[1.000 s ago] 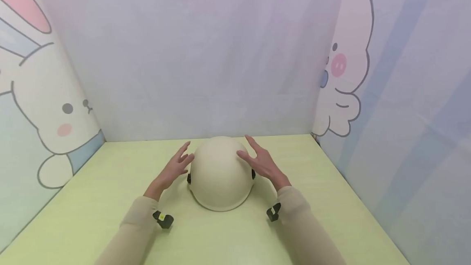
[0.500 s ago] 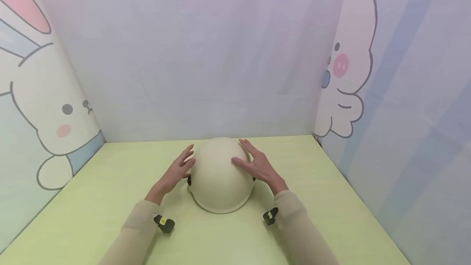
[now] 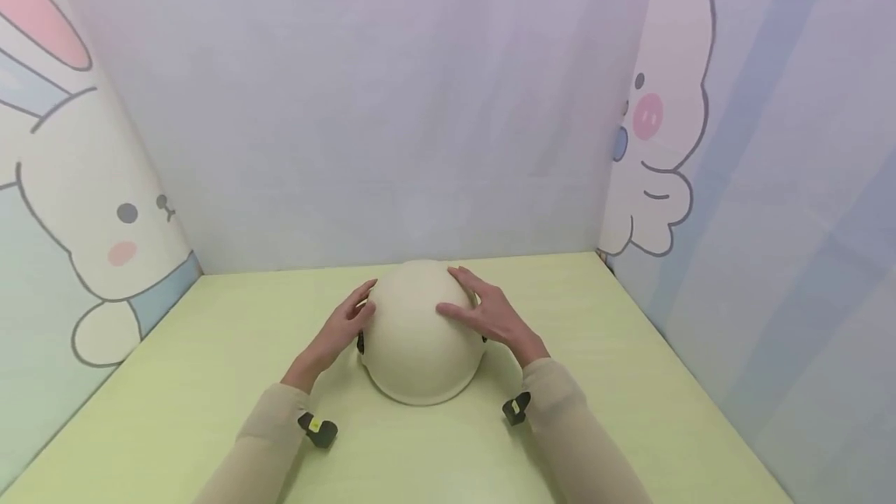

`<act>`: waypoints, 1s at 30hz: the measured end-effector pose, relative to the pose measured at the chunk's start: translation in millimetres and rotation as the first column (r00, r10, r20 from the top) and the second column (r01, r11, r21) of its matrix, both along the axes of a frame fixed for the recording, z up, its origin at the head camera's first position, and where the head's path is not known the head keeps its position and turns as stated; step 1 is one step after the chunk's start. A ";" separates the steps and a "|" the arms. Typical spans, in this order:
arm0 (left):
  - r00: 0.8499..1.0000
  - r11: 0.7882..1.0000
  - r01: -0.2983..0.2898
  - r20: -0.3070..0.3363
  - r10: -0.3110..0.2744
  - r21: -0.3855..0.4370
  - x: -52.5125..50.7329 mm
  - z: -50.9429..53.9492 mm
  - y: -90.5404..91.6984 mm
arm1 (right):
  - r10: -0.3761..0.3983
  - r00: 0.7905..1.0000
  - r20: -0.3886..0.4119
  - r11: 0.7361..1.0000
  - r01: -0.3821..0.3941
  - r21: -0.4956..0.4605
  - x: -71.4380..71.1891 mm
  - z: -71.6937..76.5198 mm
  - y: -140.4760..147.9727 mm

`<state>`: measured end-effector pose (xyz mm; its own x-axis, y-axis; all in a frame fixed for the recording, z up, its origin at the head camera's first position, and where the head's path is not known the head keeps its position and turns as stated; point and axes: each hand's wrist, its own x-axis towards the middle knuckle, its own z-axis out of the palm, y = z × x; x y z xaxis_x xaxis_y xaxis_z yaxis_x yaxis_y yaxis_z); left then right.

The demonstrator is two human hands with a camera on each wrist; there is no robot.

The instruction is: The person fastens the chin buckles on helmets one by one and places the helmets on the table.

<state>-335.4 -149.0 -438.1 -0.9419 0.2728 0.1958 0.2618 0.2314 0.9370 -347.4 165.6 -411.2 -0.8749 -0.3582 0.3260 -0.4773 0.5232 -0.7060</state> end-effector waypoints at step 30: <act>0.994 0.991 -0.110 -0.015 0.111 0.072 10.5 12.2 12.3 | -0.003 1.000 -0.004 1.000 0.003 0.005 1.0 -3.1 -2.7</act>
<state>-324.9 -136.6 -425.8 -0.9615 0.1521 0.2289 0.2560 0.1925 0.9473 -346.4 162.9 -414.3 -0.8746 -0.3572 0.3279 -0.4786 0.5281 -0.7014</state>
